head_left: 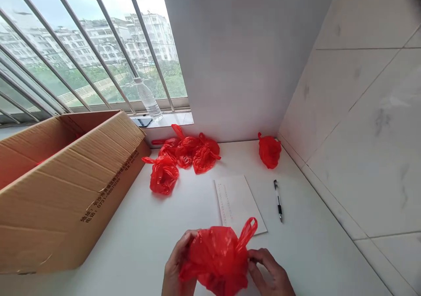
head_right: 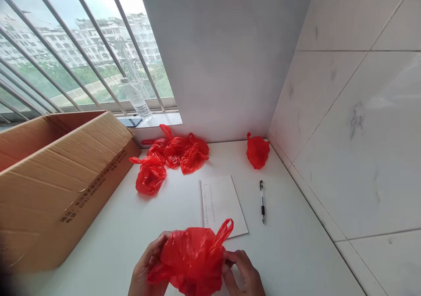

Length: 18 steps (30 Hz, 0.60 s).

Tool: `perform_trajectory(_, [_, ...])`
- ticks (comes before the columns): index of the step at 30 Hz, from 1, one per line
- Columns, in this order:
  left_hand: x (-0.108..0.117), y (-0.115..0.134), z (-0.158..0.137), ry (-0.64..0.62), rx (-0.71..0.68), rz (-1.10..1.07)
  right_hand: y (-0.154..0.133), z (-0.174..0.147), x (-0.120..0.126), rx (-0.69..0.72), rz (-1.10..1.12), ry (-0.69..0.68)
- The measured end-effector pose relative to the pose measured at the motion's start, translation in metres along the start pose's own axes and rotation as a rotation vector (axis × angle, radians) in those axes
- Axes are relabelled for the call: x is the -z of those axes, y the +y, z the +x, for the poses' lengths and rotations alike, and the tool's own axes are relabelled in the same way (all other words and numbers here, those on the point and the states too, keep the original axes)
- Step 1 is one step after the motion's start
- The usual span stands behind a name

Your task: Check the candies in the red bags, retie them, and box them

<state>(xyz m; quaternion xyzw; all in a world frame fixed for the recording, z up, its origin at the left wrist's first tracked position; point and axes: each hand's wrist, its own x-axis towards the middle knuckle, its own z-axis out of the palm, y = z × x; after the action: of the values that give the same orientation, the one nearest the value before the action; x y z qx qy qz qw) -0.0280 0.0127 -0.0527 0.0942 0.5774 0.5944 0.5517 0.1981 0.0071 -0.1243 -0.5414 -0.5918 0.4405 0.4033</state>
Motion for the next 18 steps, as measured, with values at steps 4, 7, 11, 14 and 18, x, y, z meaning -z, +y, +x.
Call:
perform_trajectory(4, [0.045,-0.021,-0.012,0.266,-0.176,0.460,-0.039,0.005,0.018,0.115,-0.134,-0.197])
perform_trajectory(7, [0.056,-0.018,-0.029,0.306,-0.514,0.750,-0.046,0.009,0.016,0.198,-0.184,-0.267])
perform_trajectory(11, [0.044,-0.017,-0.043,-0.090,-0.751,1.125,-0.045,0.009,-0.001,0.265,-0.225,-0.317])
perform_trajectory(14, [0.039,-0.020,-0.039,-0.177,-0.838,1.174,-0.052,0.013,0.000,0.267,-0.232,-0.325])
perform_trajectory(18, [0.047,-0.017,-0.032,0.001,-0.707,1.032,-0.065,0.018,0.029,0.114,-0.215,-0.231])
